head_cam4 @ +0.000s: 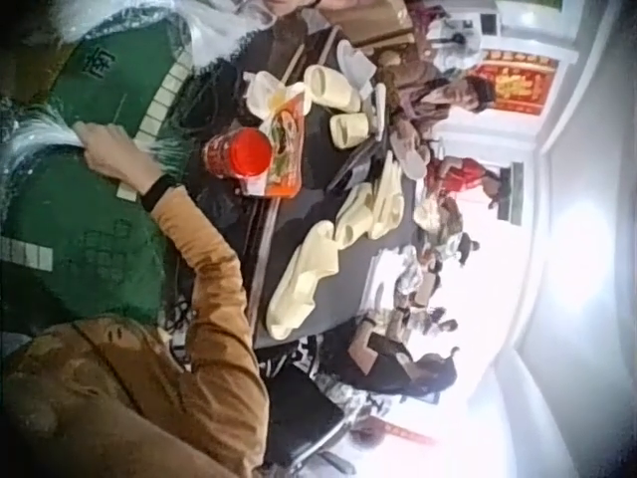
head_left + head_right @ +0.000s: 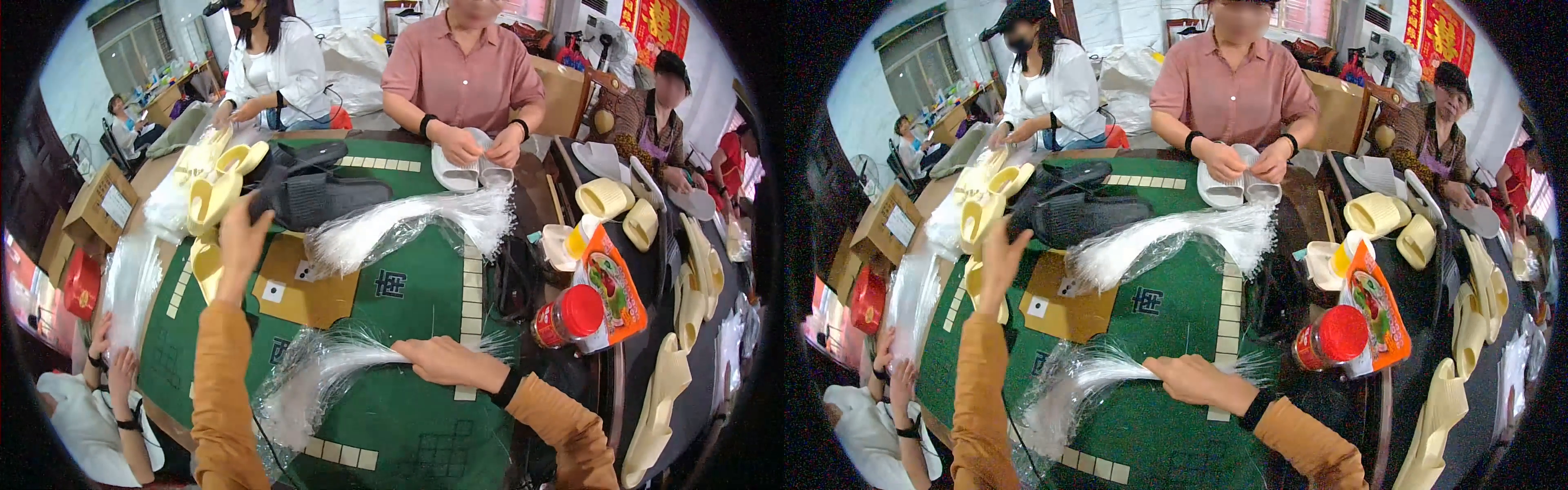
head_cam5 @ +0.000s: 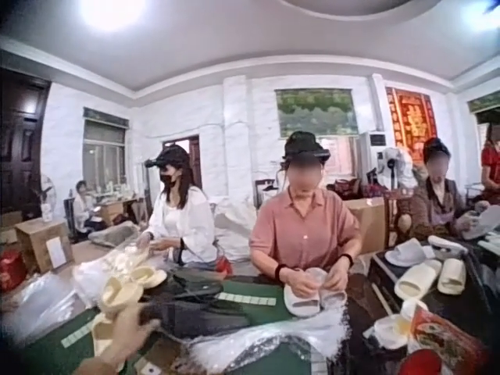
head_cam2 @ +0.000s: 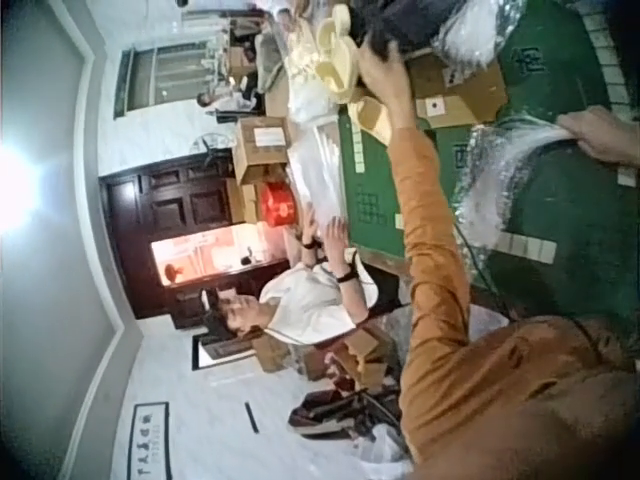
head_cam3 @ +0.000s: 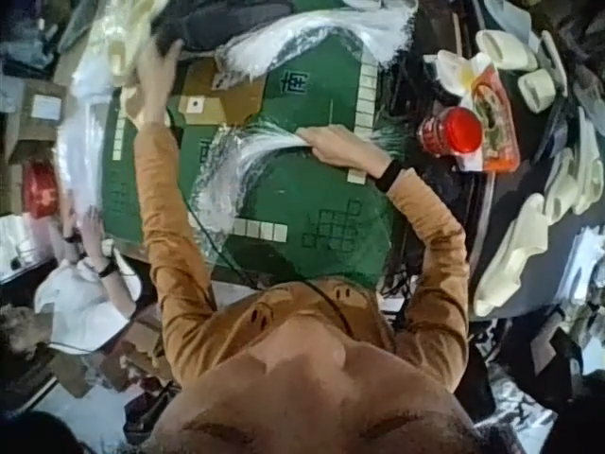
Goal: The recorder prepares white decorative fibers and yellow slippers for final assembly at a shared workspace.
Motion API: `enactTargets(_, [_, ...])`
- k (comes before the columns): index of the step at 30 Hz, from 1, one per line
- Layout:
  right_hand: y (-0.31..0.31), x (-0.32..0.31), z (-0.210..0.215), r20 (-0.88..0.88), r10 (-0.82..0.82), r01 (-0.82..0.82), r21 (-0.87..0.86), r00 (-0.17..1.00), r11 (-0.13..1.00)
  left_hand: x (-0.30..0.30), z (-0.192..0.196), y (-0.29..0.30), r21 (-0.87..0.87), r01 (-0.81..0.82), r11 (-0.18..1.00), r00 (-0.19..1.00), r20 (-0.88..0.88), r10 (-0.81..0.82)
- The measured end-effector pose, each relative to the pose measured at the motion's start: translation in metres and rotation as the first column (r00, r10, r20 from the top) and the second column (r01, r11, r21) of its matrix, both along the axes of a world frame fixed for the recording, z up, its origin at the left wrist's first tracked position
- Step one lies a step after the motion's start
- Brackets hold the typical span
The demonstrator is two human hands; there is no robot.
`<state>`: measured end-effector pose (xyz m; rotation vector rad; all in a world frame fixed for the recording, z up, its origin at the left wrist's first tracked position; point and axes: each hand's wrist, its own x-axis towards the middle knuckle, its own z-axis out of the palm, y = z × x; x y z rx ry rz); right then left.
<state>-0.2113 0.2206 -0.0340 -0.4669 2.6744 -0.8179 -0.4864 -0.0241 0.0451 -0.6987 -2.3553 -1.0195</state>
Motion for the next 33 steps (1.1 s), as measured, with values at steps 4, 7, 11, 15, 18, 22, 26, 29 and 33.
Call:
enactTargets(4, [0.002,0.003,-0.006,-0.049,-0.023,0.022,-0.012,0.999,1.000,0.047,-0.016,0.080,-0.302,0.111,0.947,0.943,-0.269,-0.196])
enactTargets(7, [-0.001,0.002,-0.012,-0.145,-0.016,0.010,-0.041,0.989,0.999,0.057,-0.072,0.117,-0.405,0.179,0.897,0.932,-0.222,-0.286])
enactTargets(11, [-0.007,0.001,-0.007,-0.152,0.000,-0.003,-0.015,0.988,1.000,0.041,-0.096,0.125,-0.546,0.034,0.837,0.934,-0.280,-0.221])
enactTargets(15, [0.001,0.004,-0.025,-0.151,-0.021,0.013,-0.053,0.988,0.999,0.030,-0.090,0.136,-0.459,-0.008,0.888,0.966,-0.233,-0.111])
enactTargets(18, [-0.009,-0.001,-0.021,-0.136,0.022,-0.037,-0.108,0.991,0.993,0.003,-0.105,0.102,-0.593,-0.034,0.804,0.926,-0.322,-0.198])
enactTargets(22, [-0.006,0.000,-0.030,-0.148,0.007,-0.020,-0.088,0.989,0.996,0.039,-0.068,0.105,-0.587,0.160,0.794,0.944,-0.145,-0.298])
enactTargets(26, [-0.002,0.010,-0.026,-0.136,-0.075,0.055,-0.142,0.988,0.988,0.077,-0.033,0.083,-0.390,0.370,0.843,0.902,-0.066,-0.427])
enactTargets(29, [-0.006,0.013,0.002,-0.058,-0.142,0.132,-0.146,0.988,0.980,0.111,-0.018,0.012,-0.339,0.519,0.785,0.833,0.405,-0.376])
enactTargets(33, [-0.006,0.024,0.015,-0.097,-0.370,0.336,-0.254,0.924,0.907,0.156,0.010,-0.047,-0.304,0.522,0.797,0.652,0.745,-0.143])
